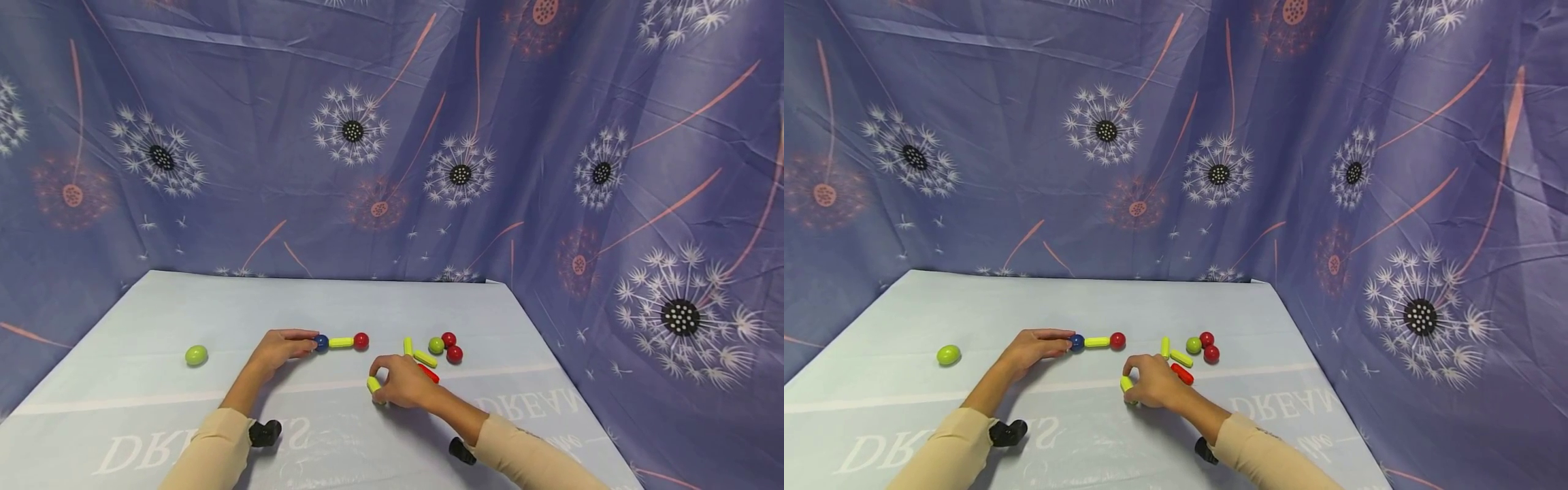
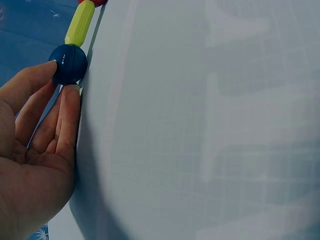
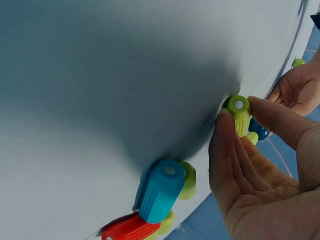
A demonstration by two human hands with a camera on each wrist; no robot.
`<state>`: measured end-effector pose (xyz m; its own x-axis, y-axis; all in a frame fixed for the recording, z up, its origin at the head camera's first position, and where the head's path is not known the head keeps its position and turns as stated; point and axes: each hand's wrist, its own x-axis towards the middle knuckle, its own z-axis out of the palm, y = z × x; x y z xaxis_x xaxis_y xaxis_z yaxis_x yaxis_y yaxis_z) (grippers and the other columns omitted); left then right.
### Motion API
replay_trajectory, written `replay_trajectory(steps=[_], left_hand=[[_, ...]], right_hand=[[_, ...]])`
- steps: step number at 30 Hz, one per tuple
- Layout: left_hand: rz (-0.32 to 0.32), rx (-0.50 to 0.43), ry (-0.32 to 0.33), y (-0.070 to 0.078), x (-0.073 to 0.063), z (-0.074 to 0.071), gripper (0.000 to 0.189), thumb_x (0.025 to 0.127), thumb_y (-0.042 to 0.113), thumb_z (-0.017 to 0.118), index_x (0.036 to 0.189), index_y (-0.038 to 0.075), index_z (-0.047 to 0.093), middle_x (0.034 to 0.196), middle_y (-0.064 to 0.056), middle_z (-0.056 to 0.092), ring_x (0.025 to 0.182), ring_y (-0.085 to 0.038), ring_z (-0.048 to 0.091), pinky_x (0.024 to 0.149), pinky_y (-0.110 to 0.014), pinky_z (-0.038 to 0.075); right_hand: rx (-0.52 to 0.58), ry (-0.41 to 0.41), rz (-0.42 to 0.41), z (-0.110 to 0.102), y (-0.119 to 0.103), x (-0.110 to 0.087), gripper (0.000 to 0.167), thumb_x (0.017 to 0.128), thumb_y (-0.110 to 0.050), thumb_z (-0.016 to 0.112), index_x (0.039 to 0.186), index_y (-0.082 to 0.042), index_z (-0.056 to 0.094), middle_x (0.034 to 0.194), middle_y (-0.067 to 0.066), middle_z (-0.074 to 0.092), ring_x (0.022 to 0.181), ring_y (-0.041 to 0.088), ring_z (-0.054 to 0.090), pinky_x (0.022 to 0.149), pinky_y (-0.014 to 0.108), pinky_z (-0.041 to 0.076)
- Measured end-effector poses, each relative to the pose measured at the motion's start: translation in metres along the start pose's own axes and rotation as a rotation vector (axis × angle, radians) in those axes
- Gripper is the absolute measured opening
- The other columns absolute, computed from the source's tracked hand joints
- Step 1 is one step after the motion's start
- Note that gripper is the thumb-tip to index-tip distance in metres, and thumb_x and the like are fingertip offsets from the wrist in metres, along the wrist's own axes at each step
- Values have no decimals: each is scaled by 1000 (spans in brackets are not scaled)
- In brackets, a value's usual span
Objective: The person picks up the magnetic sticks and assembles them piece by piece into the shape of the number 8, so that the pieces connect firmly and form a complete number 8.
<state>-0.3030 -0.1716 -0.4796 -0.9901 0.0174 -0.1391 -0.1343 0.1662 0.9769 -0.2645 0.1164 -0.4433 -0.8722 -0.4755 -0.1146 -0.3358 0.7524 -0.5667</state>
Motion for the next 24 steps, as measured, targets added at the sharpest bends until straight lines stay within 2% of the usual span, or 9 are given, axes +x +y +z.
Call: replay_trajectory(steps=[9,18,21,24], left_hand=[[0,-8,-6,-1,0,0,40,87,11,79,123,-3,71,129,-23,68,92,-11,71,83,-28,59],[12,-2,-6,0,-1,0,39,87,11,79,122,-4,71,126,-23,69,91,-12,72,82,-27,59],[10,4,0,1,-2,0,38,87,11,79,122,-3,71,127,-23,69,91,-11,72,82,-26,59],[10,5,4,1,-2,0,38,87,11,78,122,-4,71,127,-23,68,91,-11,72,81,-26,59]], right_hand=[[88,29,5,-1,-2,11,32,81,-12,82,111,-12,72,76,-3,69,60,13,62,56,27,51],[156,82,3,3,-11,24,30,79,-9,82,107,-9,71,68,-2,68,56,21,68,50,28,50],[187,86,5,4,-15,28,29,79,-8,82,106,-8,71,67,-1,68,58,25,70,50,28,50],[197,94,10,6,-20,32,28,80,-9,81,106,-8,72,68,-1,68,59,25,69,51,28,51]])
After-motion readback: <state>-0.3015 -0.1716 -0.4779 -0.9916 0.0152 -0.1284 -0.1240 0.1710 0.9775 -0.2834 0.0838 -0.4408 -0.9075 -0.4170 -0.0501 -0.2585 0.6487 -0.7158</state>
